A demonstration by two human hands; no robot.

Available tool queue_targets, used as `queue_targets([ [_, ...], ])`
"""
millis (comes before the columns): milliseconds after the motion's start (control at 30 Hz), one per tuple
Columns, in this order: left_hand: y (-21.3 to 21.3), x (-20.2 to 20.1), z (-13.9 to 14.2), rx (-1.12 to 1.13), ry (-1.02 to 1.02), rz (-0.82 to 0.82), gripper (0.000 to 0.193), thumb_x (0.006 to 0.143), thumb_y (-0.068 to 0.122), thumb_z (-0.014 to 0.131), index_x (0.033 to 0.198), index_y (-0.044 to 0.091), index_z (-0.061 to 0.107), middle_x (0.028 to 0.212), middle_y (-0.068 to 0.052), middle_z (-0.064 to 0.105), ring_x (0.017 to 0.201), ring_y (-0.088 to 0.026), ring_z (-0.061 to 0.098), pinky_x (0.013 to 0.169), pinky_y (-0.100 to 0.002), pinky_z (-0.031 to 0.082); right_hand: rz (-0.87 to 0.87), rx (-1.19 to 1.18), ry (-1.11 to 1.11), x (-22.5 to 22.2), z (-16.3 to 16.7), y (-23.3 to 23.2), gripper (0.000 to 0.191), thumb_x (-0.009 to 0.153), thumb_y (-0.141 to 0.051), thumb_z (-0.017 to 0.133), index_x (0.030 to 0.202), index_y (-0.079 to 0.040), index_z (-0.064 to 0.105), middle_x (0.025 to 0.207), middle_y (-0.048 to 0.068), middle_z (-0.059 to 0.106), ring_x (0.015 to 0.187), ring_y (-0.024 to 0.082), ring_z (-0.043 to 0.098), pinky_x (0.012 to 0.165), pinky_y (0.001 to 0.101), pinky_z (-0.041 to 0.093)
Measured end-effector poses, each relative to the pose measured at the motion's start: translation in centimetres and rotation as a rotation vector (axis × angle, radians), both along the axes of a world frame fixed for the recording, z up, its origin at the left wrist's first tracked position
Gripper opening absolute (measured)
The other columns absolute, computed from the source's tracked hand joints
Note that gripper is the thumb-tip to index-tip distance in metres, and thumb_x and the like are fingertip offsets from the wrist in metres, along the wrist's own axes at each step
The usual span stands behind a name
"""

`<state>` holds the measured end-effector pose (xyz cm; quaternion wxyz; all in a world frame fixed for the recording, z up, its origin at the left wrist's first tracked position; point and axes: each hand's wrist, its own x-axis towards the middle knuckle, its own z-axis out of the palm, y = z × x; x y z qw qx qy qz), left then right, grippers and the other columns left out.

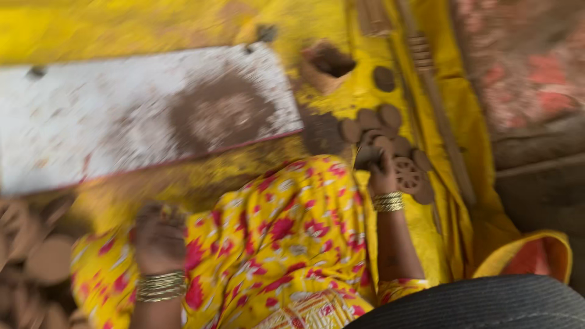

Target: The person sits at a low board covered in clay dust and smooths wheel-shaped clay discs by hand, rubbing a small sanding block over their surfaces and edges. They work through the discs one at a time and place finished ones on a growing pile beside the board.

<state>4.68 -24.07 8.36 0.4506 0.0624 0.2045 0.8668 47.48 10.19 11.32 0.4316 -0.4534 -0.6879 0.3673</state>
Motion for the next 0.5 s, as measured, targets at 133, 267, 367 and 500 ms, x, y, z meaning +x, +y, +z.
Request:
queue_targets([
  [133, 9.0, 6.7, 0.0, -0.308, -0.046, -0.223, 0.029, 0.09, 0.022, 0.063, 0.118, 0.013, 0.064, 0.112, -0.003, 0.07, 0.102, -0.023, 0.069, 0.082, -0.042, 0.055, -0.048, -0.265, -0.107, 2.5, -0.8, -2.0, 0.04, 0.086, -0.007, 0.063, 0.125, -0.002, 0.063, 0.108, 0.01, 0.071, 0.096, 0.019, 0.068, 0.082, 0.0329, 0.058],
  [267, 15.8, 15.3, 1.0, -0.431, -0.056, -0.49, 0.029, 0.092, 0.017, 0.065, 0.121, 0.012, 0.062, 0.103, -0.004, 0.068, 0.093, -0.022, 0.067, 0.077, -0.038, 0.055, 0.007, -0.292, -0.373, 4.2, -1.2, -3.1, 0.043, 0.084, -0.024, 0.077, 0.12, -0.002, 0.068, 0.105, 0.011, 0.074, 0.096, 0.019, 0.07, 0.084, 0.0325, 0.055],
  [367, 18.3, 22.1, 1.8, -0.405, 0.329, -0.725, 0.029, 0.093, 0.015, 0.062, 0.121, 0.009, 0.061, 0.11, -0.003, 0.067, 0.095, -0.018, 0.068, 0.077, -0.033, 0.057, -0.174, -0.563, -0.334, 5.2, -1.4, -3.4, 0.04, 0.088, -0.039, 0.073, 0.113, -0.007, 0.074, 0.103, 0.012, 0.08, 0.093, 0.023, 0.075, 0.082, 0.0354, 0.058],
  [500, 20.8, 28.0, 1.8, -0.293, 0.34, -0.925, 0.028, 0.096, 0.013, 0.061, 0.124, 0.008, 0.061, 0.115, -0.004, 0.067, 0.1, -0.016, 0.068, 0.081, -0.032, 0.056, -0.25, -0.451, -0.758, 6.5, -1.9, -3.2, 0.043, 0.091, -0.051, 0.071, 0.111, -0.014, 0.08, 0.105, 0.018, 0.078, 0.1, 0.033, 0.073, 0.089, 0.0421, 0.057],
])
